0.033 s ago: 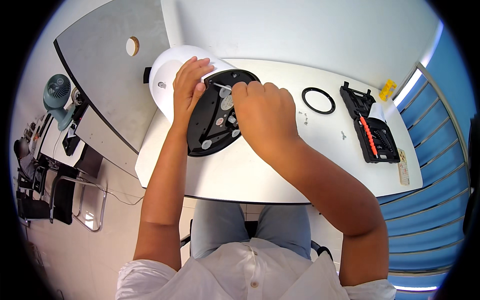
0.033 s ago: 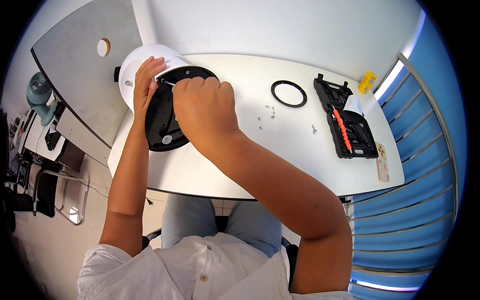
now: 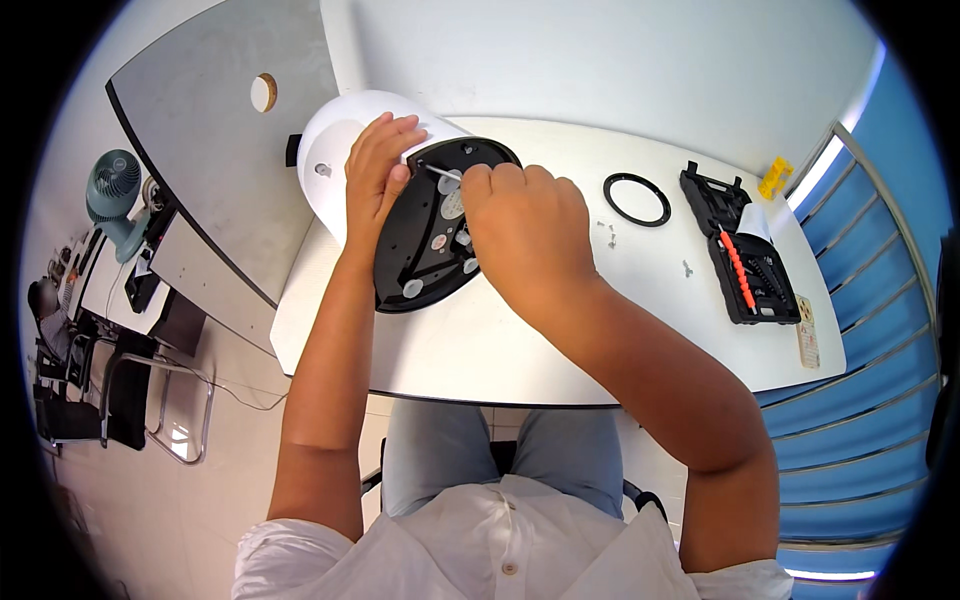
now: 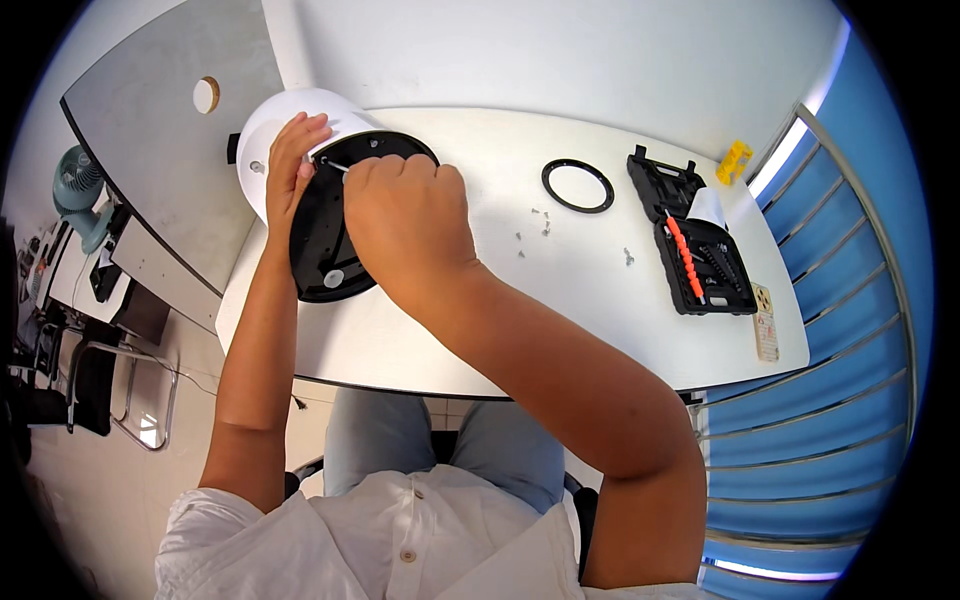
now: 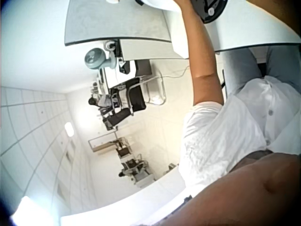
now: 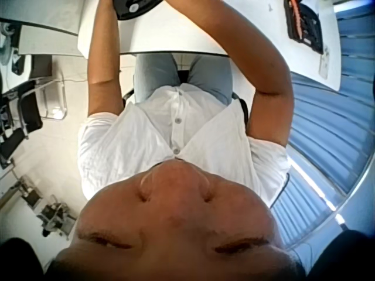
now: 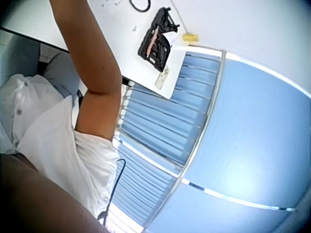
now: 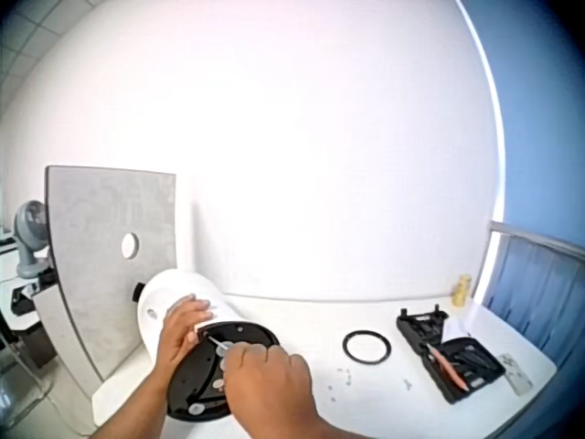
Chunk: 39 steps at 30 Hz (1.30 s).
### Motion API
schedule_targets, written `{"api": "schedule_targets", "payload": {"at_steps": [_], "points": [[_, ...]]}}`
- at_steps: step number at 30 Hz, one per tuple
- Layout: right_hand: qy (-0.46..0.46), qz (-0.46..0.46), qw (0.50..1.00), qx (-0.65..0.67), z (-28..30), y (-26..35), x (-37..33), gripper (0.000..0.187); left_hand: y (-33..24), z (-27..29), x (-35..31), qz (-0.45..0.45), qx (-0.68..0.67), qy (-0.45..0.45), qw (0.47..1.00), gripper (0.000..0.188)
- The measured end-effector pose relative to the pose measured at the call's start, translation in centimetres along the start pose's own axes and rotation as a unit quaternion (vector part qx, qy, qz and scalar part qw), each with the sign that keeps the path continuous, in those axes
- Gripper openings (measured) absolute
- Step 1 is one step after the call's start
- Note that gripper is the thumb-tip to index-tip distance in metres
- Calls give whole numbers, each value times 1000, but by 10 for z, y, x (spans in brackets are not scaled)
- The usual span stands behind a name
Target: The person assembles a white and black appliance by repeatedly inserting and tightening screws into the base using a screwdriver. The person rotates the device to access different screw holes and continues the assembly process throughout the clip.
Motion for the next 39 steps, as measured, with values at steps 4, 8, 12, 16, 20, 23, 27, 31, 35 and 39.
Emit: {"api": "schedule_targets", "payload": {"at_steps": [4, 8, 12, 16, 20, 23, 27, 31, 35, 39], "points": [[126, -74, 985, 89, -13, -4, 3, 11, 1, 2, -2, -2, 9, -2, 1000, 40], [304, -417, 560, 648, -54, -41, -15, 26, -1, 8, -2, 0, 11, -11, 1000, 40], [232, -413, 640, 605, -42, -43, -13, 20, -1, 4, -3, -2, 4, -3, 1000, 41], [126, -202, 911, 335, -15, -34, 3, 22, 1, 3, -2, -8, 6, 8, 1000, 44], [48, -74, 989, 122, 0, -12, 7, 20, 0, 2, 0, 9, -12, 29, 999, 48], [14, -4, 999, 39, 6, -2, 4, 19, -5, 4, 4, 3, -50, 53, 997, 49], [-14, 10, 999, 36, 9, -5, 2, 20, -8, 1, 11, 18, -91, 172, 981, 70], [-14, -50, 993, 104, 2, -19, 1, 22, -8, -3, 7, 59, -81, 225, 969, 69], [29, -76, 988, 134, -3, -21, 4, 19, -7, -1, 6, 84, -93, 224, 967, 65], [55, -150, 964, 211, -14, -37, 4, 20, -6, 0, 8, 80, -101, 207, 970, 67]]}}
Point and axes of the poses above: each hand's wrist, its own x-axis towards the middle knuckle, its own z-axis out of the back of the hand, y = z × x, the point moved 9 cm from there along x, towards the middle knuckle, and after that the axes turned 10 degrees about x, right-handed, at the moved point
